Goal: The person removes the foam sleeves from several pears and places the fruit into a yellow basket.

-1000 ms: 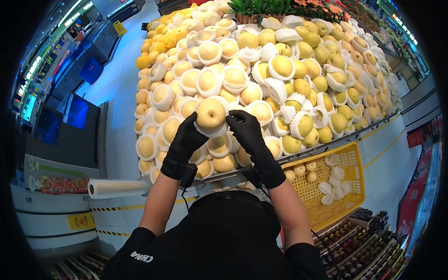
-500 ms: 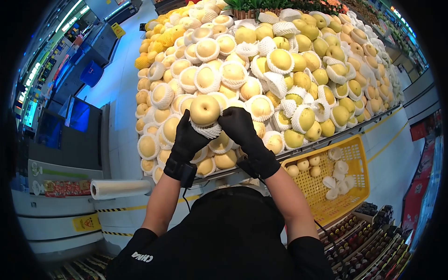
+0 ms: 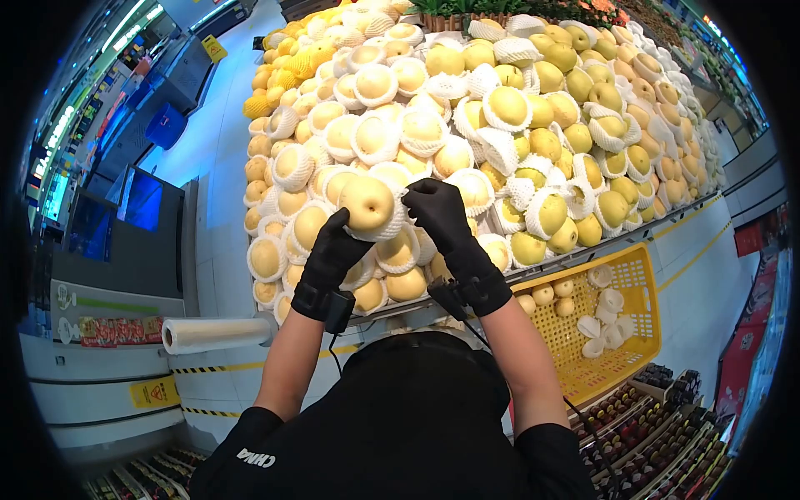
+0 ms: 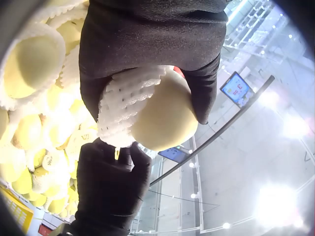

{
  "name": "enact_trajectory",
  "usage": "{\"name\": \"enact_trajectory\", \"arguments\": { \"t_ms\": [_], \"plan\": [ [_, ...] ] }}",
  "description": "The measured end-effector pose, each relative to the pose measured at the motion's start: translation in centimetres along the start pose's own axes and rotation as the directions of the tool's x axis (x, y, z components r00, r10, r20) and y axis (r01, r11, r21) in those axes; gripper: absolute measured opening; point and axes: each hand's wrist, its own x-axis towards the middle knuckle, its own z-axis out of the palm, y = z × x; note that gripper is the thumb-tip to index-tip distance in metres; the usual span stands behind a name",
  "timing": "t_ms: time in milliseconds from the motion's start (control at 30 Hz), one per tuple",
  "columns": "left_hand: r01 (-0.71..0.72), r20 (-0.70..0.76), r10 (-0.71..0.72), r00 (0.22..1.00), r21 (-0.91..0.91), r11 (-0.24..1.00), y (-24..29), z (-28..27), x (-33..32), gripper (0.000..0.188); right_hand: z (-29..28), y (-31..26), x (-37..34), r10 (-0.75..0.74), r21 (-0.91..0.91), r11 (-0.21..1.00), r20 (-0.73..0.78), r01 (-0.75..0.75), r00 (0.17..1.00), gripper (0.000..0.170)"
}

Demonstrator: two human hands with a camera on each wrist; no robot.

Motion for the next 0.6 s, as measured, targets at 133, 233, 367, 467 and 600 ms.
{"name": "enact_trajectory", "arguments": {
  "t_ms": [133, 233, 367, 467, 600],
  "plan": [
    [-0.034, -0.021, 0.04, 0.999, 0.217, 0.976, 0.5, 0.2, 0.4, 0.049, 0.2, 0.3, 0.0, -0.093, -0.14, 0.987, -0.059, 0.084, 0.994, 0.017],
    [-0.054, -0.028, 0.068, 0.997, 0.349, 0.936, 0.9, 0.8, 0.3, 0.049, 0.2, 0.2, -0.2, -0.121, -0.2, 0.974, -0.075, 0.104, 0.99, 0.017],
    [-0.06, -0.072, 0.094, 0.993, 0.385, 0.921, 1.1, 1.7, 0.0, 0.046, 0.5, -1.0, -0.7, -0.078, -0.146, 0.987, -0.075, 0.066, 0.994, 0.015],
    [-0.091, -0.076, 0.134, 0.988, 0.413, 0.906, 0.9, 1.5, 0.2, 0.045, 0.6, -1.0, -0.8, -0.089, -0.133, 0.988, -0.05, 0.081, 0.995, 0.015],
    [-0.148, -0.045, 0.186, 0.982, 0.44, 0.886, 1.0, 1.5, 0.6, 0.047, 0.7, -0.9, -0.8, -0.139, -0.205, 0.97, -0.013, 0.133, 0.99, 0.013]
  ]
}}
